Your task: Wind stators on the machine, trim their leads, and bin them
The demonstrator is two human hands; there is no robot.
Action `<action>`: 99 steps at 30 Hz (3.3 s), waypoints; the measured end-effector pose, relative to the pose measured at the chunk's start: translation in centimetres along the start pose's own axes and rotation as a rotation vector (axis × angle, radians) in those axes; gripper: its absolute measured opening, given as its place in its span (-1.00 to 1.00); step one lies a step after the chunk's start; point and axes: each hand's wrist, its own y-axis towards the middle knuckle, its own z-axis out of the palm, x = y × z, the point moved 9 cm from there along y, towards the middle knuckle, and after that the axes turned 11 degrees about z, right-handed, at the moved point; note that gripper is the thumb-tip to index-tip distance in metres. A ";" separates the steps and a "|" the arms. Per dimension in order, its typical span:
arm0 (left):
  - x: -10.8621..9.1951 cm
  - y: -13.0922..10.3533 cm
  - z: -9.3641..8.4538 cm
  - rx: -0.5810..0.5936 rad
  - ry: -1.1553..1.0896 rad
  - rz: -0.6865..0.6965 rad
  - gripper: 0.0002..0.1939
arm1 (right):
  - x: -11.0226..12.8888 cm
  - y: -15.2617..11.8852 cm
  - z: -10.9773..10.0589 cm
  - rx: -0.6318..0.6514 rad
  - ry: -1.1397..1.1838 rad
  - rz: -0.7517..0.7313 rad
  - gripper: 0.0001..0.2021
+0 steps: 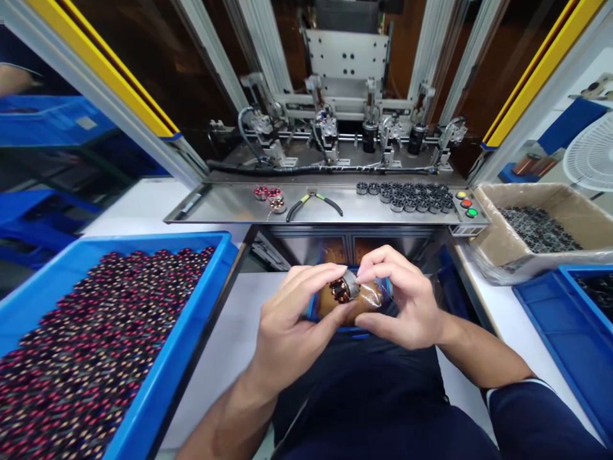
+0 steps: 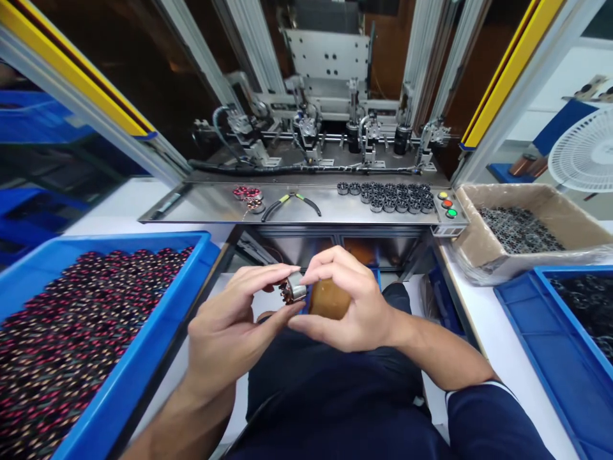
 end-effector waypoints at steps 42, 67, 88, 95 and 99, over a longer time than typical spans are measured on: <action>0.4 -1.5 1.0 0.017 -0.288 -0.154 -0.55 | -0.6 3.0 -1.8 0.416 -0.101 0.344 -0.63; 6.5 -6.8 -7.4 -0.463 -0.340 -0.454 -0.65 | -19.7 15.6 12.4 0.191 -0.876 0.908 0.01; 6.4 -7.2 -8.3 -0.607 -0.374 -0.544 -0.84 | -22.3 15.8 5.1 0.193 -0.753 0.844 -0.60; 5.9 -6.2 -7.1 -0.565 -0.498 -0.561 -0.72 | -14.2 5.6 2.8 0.223 -0.330 0.607 -0.52; 5.7 -5.4 -5.5 -0.502 -0.535 -0.539 -0.67 | -8.0 -3.0 4.0 0.325 0.039 0.429 -0.45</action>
